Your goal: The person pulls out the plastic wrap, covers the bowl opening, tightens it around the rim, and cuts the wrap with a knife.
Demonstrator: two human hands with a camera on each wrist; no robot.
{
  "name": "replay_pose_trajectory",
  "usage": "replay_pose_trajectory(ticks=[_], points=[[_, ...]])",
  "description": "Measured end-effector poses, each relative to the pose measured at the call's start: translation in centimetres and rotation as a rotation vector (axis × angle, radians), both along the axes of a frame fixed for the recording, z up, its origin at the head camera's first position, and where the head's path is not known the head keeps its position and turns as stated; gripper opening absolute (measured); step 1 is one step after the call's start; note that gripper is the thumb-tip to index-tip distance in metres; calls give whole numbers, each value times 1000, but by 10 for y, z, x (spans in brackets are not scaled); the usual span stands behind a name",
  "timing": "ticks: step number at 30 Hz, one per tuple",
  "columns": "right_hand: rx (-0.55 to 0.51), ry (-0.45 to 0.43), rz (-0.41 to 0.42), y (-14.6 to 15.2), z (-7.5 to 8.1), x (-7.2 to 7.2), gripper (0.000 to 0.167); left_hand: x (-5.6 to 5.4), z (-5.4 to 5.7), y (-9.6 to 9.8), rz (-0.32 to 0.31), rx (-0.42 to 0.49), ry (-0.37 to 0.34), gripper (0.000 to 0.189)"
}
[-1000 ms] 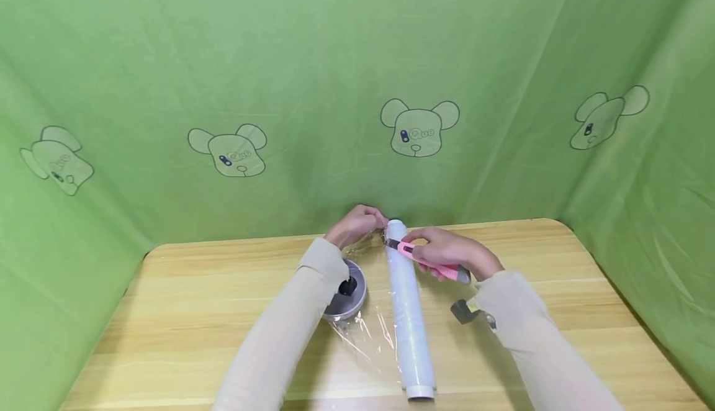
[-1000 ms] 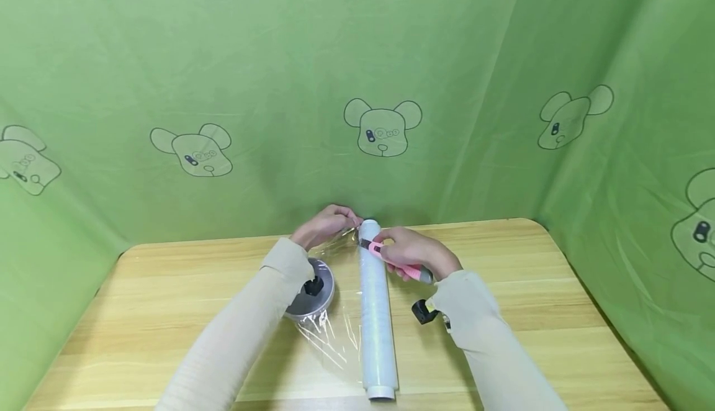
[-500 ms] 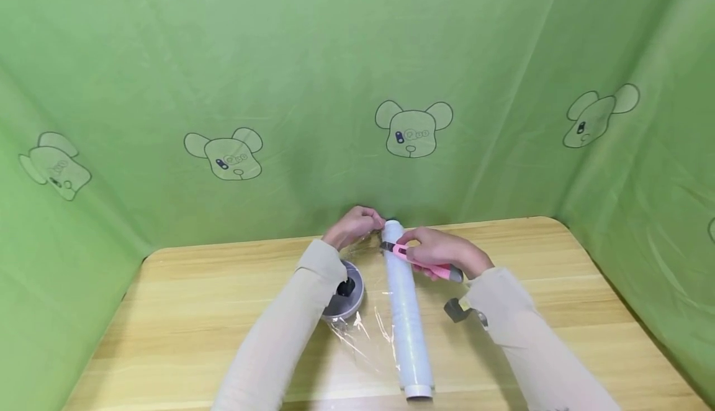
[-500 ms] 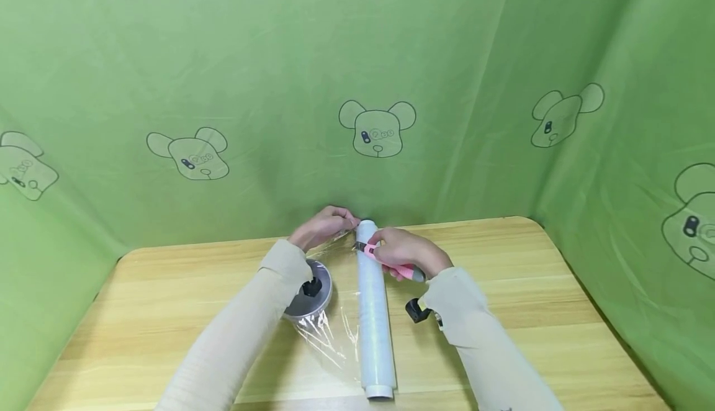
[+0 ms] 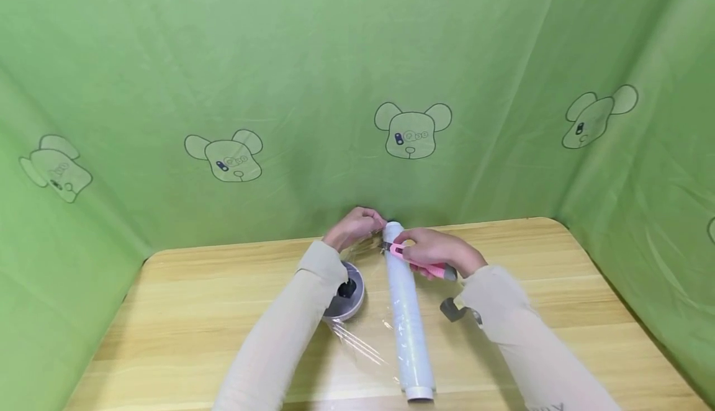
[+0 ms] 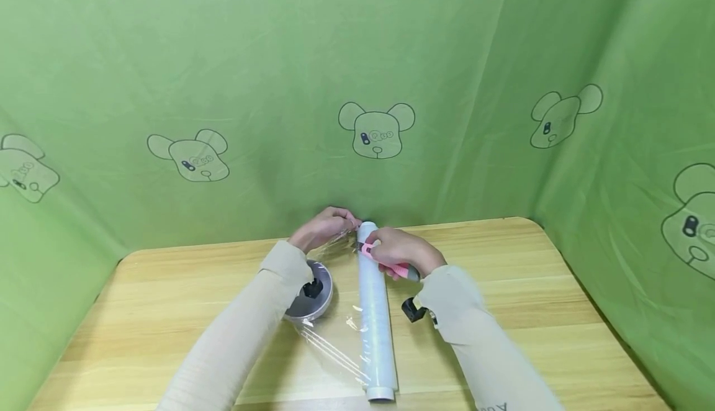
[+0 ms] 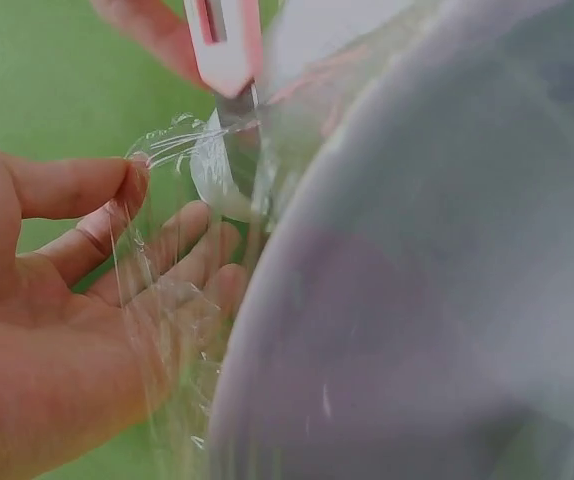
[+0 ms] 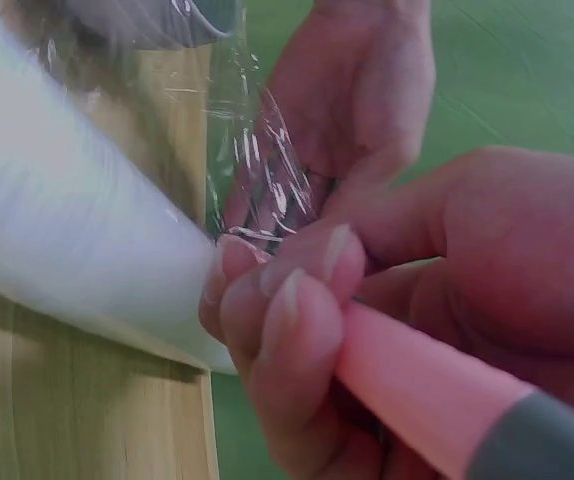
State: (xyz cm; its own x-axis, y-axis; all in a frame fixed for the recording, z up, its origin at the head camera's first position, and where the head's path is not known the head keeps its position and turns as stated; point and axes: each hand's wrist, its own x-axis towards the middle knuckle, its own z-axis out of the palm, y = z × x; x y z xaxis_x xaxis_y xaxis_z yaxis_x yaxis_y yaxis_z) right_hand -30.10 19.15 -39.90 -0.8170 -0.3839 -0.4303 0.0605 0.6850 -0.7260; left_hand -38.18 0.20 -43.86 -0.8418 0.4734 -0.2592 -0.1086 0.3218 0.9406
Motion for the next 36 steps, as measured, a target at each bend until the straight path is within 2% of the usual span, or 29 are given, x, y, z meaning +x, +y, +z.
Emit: replay_pose_trajectory(ticks=[3, 7, 16, 21, 26, 36], points=[[12, 3, -4, -5, 0, -2, 56, 0, -1, 1, 4, 27, -19, 24], [57, 24, 2, -9, 1, -1, 53, -2, -2, 2, 7, 21, -15, 24], [116, 47, 30, -7, 6, 15, 49, -4, -3, 1, -10, -22, 34, 25], [116, 70, 28, -4, 6, 24, 46, -3, -4, 1, -3, -10, 22, 23], [101, 57, 30, 0, 5, 31, 49, -2, -5, 0, -2, 2, 6, 22], [64, 39, 19, 6, 6, 43, 51, -2, -4, 0, -4, -36, 28, 22]])
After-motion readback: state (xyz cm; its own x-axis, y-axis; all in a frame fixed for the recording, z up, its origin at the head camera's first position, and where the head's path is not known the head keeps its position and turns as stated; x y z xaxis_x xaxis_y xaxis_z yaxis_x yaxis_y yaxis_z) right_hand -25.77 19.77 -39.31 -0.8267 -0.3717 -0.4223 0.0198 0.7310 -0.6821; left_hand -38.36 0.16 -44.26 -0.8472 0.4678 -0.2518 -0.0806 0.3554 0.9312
